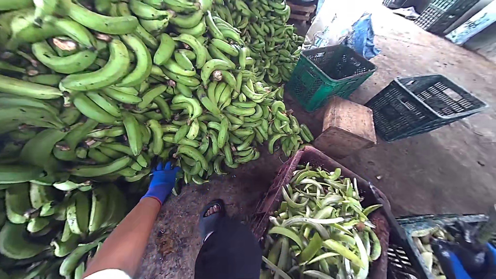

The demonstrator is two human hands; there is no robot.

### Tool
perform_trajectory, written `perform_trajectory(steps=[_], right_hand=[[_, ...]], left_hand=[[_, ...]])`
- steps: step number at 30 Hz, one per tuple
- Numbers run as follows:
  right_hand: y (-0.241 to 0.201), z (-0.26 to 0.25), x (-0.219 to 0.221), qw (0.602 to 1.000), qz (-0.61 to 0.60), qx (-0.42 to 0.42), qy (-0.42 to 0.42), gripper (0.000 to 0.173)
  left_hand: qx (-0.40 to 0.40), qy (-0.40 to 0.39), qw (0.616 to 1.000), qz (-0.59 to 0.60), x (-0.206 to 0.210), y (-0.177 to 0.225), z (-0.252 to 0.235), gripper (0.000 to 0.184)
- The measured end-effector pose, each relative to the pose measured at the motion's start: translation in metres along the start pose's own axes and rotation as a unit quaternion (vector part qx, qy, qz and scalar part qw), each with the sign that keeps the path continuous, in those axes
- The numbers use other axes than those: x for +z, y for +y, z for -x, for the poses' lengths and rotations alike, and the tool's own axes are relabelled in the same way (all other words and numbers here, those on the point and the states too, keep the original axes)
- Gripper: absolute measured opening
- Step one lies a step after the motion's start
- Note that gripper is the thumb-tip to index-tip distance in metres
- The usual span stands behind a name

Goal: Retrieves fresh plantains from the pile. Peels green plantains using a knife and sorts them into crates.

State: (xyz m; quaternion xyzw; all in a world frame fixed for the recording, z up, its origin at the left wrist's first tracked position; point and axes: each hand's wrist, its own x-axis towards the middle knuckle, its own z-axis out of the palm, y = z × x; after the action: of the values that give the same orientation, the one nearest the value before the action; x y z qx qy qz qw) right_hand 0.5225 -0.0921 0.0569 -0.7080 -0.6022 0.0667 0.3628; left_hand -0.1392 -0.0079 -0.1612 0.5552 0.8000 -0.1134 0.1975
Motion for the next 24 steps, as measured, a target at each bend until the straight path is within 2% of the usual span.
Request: perform_trajectory(steps=[2,3,4,6,8,11,12,14,15,16,18,19,21,22,24], right_hand=[[-0.023,0.012,0.008,0.987,-0.142,0.08,-0.012,0.061],[-0.038,0.019,0.013,0.964,-0.238,0.115,-0.024,0.05],[-0.047,0.025,0.021,0.926,-0.352,0.13,-0.047,0.04],[-0.064,0.033,0.042,0.848,-0.493,0.131,-0.141,0.047],[-0.085,0.042,0.056,0.799,-0.54,0.153,-0.216,0.061],[-0.103,0.052,0.059,0.707,-0.617,0.158,-0.306,0.073],[-0.105,0.053,0.056,0.677,-0.651,0.144,-0.312,0.071],[-0.105,0.053,0.045,0.644,-0.711,0.095,-0.267,0.061],[-0.101,0.052,0.037,0.659,-0.715,0.067,-0.225,0.057],[-0.098,0.052,0.029,0.696,-0.697,0.061,-0.163,0.054],[-0.094,0.055,0.013,0.816,-0.57,0.083,-0.039,0.046],[-0.092,0.057,0.005,0.874,-0.477,0.089,-0.023,0.053],[-0.085,0.056,-0.004,0.948,-0.301,0.061,-0.08,0.066],[-0.081,0.054,-0.004,0.962,-0.24,0.046,-0.119,0.069],[-0.078,0.053,-0.003,0.969,-0.178,0.059,-0.163,0.063]], left_hand=[[-0.008,0.004,0.993,0.116,-0.021,0.0,0.011,0.056],[0.0,0.003,0.979,0.204,-0.034,0.005,0.021,0.061],[0.024,0.004,0.951,0.308,-0.049,0.013,0.037,0.062],[0.117,-0.019,0.871,0.477,-0.084,0.045,0.081,0.057],[0.262,-0.083,0.778,0.565,-0.118,0.093,0.128,0.055],[0.494,-0.231,0.604,0.58,-0.158,0.173,0.182,0.051],[0.542,-0.276,0.557,0.566,-0.168,0.201,0.197,0.05],[0.561,-0.33,0.505,0.567,-0.176,0.25,0.225,0.046],[0.554,-0.347,0.478,0.586,-0.172,0.273,0.232,0.046],[0.525,-0.348,0.471,0.618,-0.166,0.294,0.241,0.044],[0.417,-0.312,0.522,0.676,-0.156,0.326,0.268,0.046],[0.37,-0.282,0.545,0.698,-0.148,0.337,0.277,0.049],[0.316,-0.194,0.57,0.733,-0.13,0.349,0.286,0.055],[0.318,-0.14,0.591,0.728,-0.121,0.35,0.284,0.056],[0.363,-0.031,0.655,0.661,-0.111,0.347,0.276,0.063]])
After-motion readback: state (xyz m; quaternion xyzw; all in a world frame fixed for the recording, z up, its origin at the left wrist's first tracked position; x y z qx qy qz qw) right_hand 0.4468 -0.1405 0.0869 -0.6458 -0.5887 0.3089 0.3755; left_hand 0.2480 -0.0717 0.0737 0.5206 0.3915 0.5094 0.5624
